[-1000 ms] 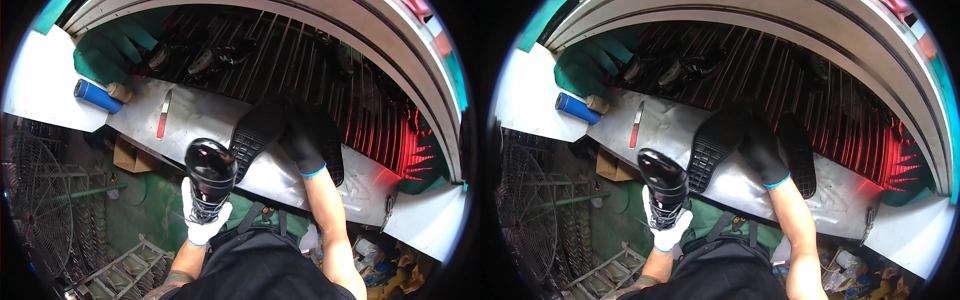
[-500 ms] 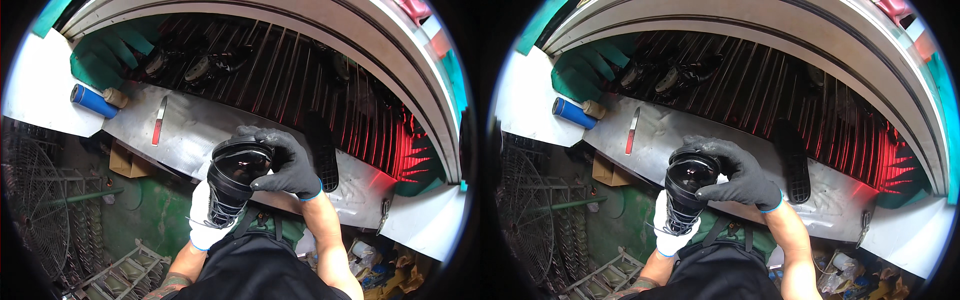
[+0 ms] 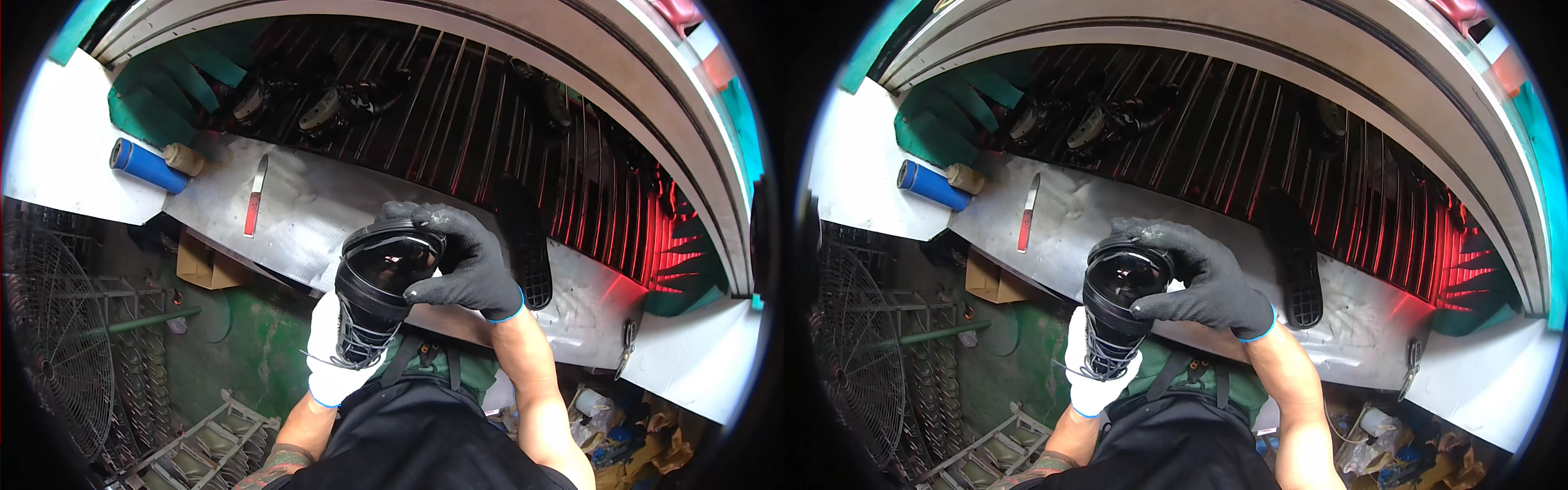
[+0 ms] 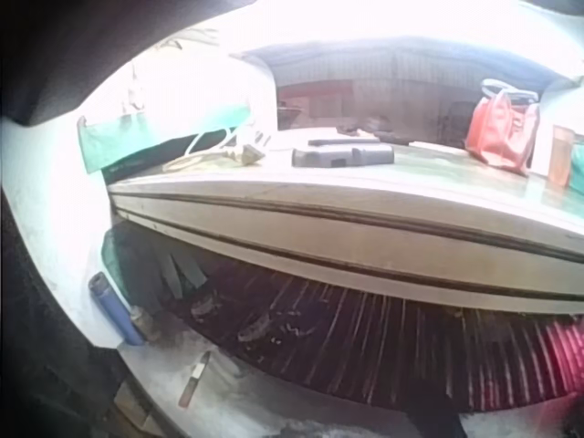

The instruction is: The person cleans a black shoe using a white cloth. They repeatedly wipe the shoe's upper, toe, and sole, rotating it to access different surfaces. The person handles the shoe one at a time, placing it on a metal workbench and picking it up again multiple times throughout the process.

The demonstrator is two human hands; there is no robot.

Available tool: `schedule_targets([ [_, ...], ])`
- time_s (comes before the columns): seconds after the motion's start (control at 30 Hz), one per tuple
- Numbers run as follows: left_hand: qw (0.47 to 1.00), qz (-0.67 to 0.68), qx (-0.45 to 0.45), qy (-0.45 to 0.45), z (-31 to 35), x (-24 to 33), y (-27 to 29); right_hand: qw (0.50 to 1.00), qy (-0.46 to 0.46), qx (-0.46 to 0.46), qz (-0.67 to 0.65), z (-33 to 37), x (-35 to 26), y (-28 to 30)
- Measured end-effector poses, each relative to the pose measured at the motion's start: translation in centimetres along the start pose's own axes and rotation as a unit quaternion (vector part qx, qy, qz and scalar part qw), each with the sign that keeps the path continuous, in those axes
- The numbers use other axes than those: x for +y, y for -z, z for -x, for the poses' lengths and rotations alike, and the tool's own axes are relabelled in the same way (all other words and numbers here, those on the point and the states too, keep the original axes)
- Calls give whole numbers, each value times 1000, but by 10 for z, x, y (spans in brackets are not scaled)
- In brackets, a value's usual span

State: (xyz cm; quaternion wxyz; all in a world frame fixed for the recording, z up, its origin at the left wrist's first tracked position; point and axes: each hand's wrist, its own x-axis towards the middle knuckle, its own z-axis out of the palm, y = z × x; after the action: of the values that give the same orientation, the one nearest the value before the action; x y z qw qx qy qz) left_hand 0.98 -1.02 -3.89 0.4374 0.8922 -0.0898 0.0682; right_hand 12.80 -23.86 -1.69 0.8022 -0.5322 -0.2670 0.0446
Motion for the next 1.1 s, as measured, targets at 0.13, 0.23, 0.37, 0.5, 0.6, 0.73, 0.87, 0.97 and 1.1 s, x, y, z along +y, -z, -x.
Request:
schedule_targets([
  [0.13, 1000, -9, 1, 1, 1, -2, -1, 1000, 10, 0, 3, 2, 4, 1],
  [0.23, 1000, -1, -8, 2, 2, -4, 0, 1000, 12, -10, 18, 0, 2, 2],
  [0.37, 1000, -10, 3, 4, 8, -8, -2, 1000, -5, -10, 16, 0, 2, 2],
  [0.5, 1000, 19, -11, 22, 13, -10, -1, 999, 0, -7, -39, -1, 9, 1],
  [0.6, 996, 71, -43, 43, 10, -7, 8, 993, -101, -15, -58, -8, -4, 5],
  [0.73, 940, 306, -58, 140, -2, 19, 26, 980, -186, -65, -35, -26, -17, 5],
  [0.87, 844, 476, -74, 237, 6, 0, 33, 973, -159, -62, 155, -21, -16, -16],
  [0.97, 736, 617, -43, 275, -3, 12, 28, 967, -174, -33, 184, -3, -3, -32],
  [1.1, 694, 635, -38, 336, 9, 3, 26, 943, -225, 12, 246, 19, -9, -53],
])
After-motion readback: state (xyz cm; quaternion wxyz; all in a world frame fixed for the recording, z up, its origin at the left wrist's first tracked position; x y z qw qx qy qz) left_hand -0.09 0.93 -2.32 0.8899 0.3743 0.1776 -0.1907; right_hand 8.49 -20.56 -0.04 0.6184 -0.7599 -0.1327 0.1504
